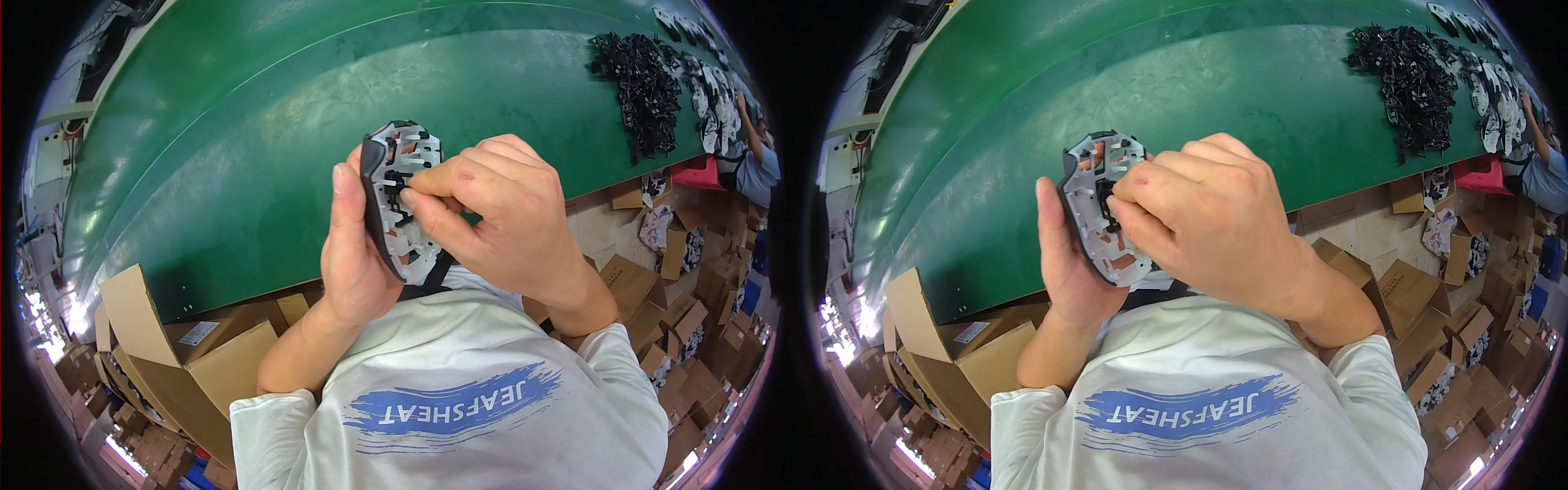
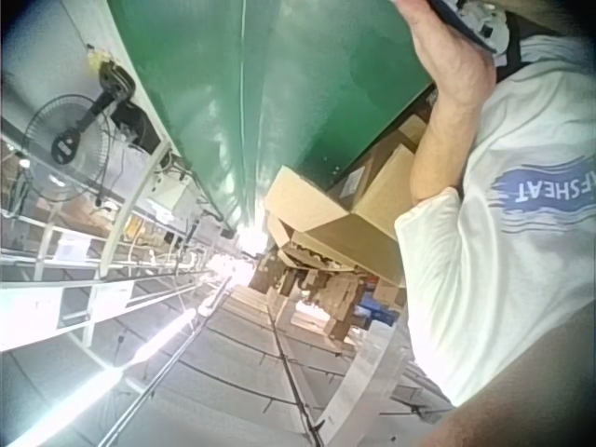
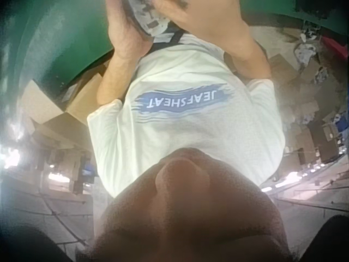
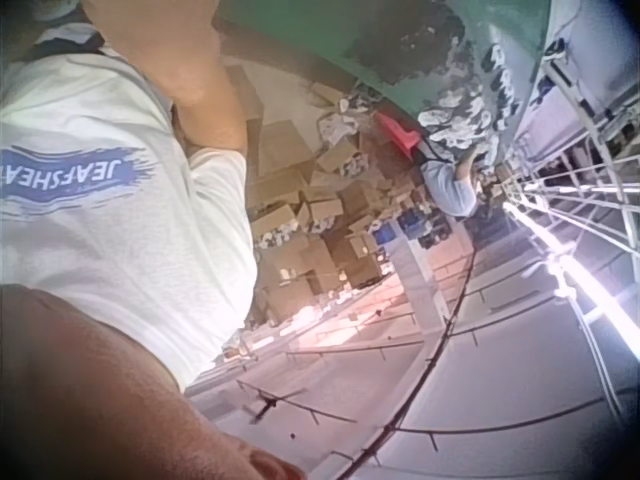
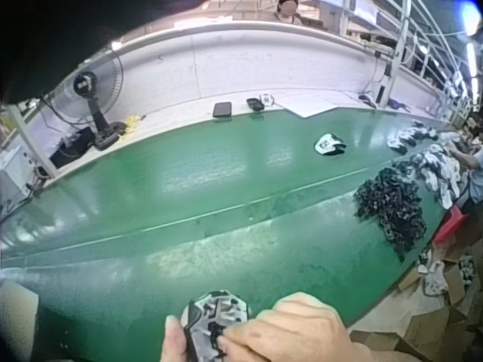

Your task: The person assembles computer mouse casings by taking mouse shells from a box, inserting small black plastic components into each shell by hand, and placing the assembled shells onto a conveyor.

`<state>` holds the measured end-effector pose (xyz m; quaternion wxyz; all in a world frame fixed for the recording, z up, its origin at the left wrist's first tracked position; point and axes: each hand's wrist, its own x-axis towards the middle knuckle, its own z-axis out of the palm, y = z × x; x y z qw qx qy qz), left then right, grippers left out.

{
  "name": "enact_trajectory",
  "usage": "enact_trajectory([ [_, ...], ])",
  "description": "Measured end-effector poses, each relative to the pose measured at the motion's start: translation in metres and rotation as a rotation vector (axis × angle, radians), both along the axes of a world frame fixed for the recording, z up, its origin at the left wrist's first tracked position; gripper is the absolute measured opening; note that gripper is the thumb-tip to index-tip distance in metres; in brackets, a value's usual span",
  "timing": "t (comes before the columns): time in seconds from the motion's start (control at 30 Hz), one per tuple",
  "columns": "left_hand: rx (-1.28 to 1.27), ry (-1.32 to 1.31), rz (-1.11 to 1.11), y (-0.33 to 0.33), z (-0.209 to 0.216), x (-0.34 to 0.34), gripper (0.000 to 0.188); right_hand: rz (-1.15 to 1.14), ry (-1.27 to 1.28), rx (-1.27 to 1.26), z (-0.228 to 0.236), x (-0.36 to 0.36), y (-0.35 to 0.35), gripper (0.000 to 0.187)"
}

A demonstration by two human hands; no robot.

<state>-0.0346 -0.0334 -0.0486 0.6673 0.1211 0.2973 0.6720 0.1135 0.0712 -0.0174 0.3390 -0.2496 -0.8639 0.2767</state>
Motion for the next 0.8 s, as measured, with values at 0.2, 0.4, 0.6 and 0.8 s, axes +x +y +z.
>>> enact_trajectory([
  [0.2,-0.131,0.016,0.048,0.007,0.017,0.012,0.060,0.011,0.066,0.057,-0.006,0.010,0.003,0.013],
  [0.4,-0.133,-0.024,-0.046,0.009,0.014,0.008,0.060,0.069,-0.022,0.088,-0.005,0.022,-0.001,0.022],
  [0.6,-0.033,-0.140,0.016,-0.001,0.001,0.009,0.079,0.092,0.101,0.014,-0.008,0.028,0.006,0.032],
  [0.8,-0.016,0.161,-0.052,0.003,0.021,0.015,0.073,0.138,0.301,-0.719,-0.013,0.027,-0.001,0.056],
])
